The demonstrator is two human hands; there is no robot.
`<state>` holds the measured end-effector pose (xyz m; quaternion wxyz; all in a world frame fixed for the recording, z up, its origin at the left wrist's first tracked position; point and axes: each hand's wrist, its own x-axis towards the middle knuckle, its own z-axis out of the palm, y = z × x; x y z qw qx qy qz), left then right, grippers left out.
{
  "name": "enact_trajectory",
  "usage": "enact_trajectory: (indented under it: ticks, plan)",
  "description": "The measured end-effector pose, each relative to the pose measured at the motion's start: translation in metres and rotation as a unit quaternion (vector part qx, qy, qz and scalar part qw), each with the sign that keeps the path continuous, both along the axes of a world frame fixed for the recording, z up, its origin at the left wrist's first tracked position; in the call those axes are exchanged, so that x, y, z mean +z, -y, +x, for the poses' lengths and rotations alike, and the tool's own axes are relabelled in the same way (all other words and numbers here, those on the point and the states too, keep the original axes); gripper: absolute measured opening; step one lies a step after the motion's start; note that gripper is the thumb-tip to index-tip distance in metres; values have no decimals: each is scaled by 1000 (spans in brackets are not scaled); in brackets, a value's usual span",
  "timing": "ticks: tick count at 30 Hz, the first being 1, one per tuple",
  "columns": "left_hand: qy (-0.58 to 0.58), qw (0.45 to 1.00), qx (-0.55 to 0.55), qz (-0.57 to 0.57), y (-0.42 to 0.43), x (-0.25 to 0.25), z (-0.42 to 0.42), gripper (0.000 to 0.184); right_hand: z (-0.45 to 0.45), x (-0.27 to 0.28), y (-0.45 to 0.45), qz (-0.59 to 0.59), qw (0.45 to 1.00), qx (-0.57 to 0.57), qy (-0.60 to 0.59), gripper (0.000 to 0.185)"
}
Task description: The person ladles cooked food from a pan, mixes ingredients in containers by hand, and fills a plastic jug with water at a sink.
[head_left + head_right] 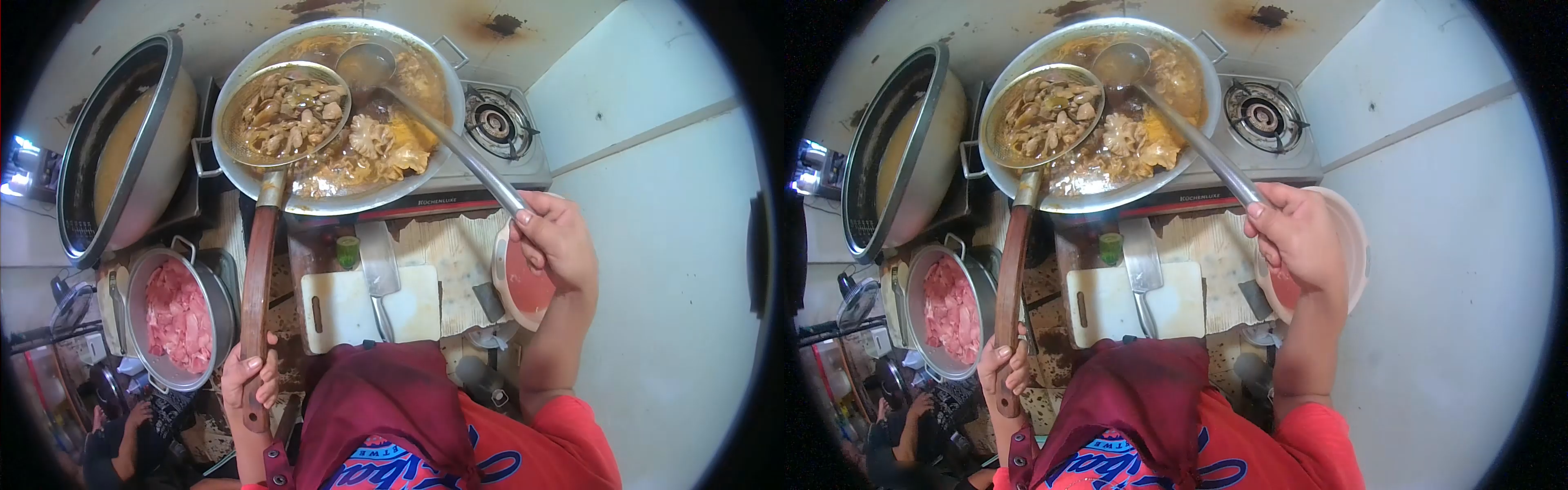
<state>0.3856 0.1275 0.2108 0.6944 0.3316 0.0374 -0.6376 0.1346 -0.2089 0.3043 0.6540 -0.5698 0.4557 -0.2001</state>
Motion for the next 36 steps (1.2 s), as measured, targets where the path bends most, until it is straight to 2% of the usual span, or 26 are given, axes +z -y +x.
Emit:
enact_trajectory:
  ticks: [3,4,6,9,11,14,17,20,23,25,26,27,29,32,36]
  plan:
    - [16,1000,4,19,3,5,-2,40,3,16,-11,-124,986,31,-107,35]
    - [23,999,4,22,3,7,-2,40,3,13,-9,-226,962,47,-147,34]
    - [36,999,4,29,3,7,-4,40,3,-1,1,-420,877,74,-221,34]
    - [47,998,-2,35,3,8,-5,39,29,-16,27,-535,802,65,-256,36]
    - [49,998,-5,38,3,9,-4,39,42,-34,52,-581,755,74,-296,36]
    - [61,997,-12,51,2,8,-3,39,59,-40,75,-588,721,101,-352,38]
    - [39,998,-13,36,-1,5,-1,39,63,-48,90,-592,712,128,-357,37]
    - [4,1000,-10,2,-3,0,0,40,60,-48,93,-554,723,176,-375,37]
    - [-17,1000,-8,-23,-2,-3,-1,40,38,-77,119,-564,770,185,-233,35]
    - [-4,1000,-8,-28,-1,-4,-3,41,44,-40,99,-283,915,155,-241,34]
    - [3,999,-8,-31,0,-4,-3,41,45,-27,93,-130,954,133,-237,34]
    - [2,1000,-4,-29,1,-5,-5,41,41,-28,95,-73,974,118,-178,33]
    - [2,1000,6,-24,1,-5,-7,41,28,-31,102,41,994,86,-56,31]
    - [1,1000,11,-21,2,-6,-9,40,16,-28,96,111,993,41,23,30]
    - [-6,1000,13,-19,2,-5,-9,40,4,-19,80,119,989,27,81,30]
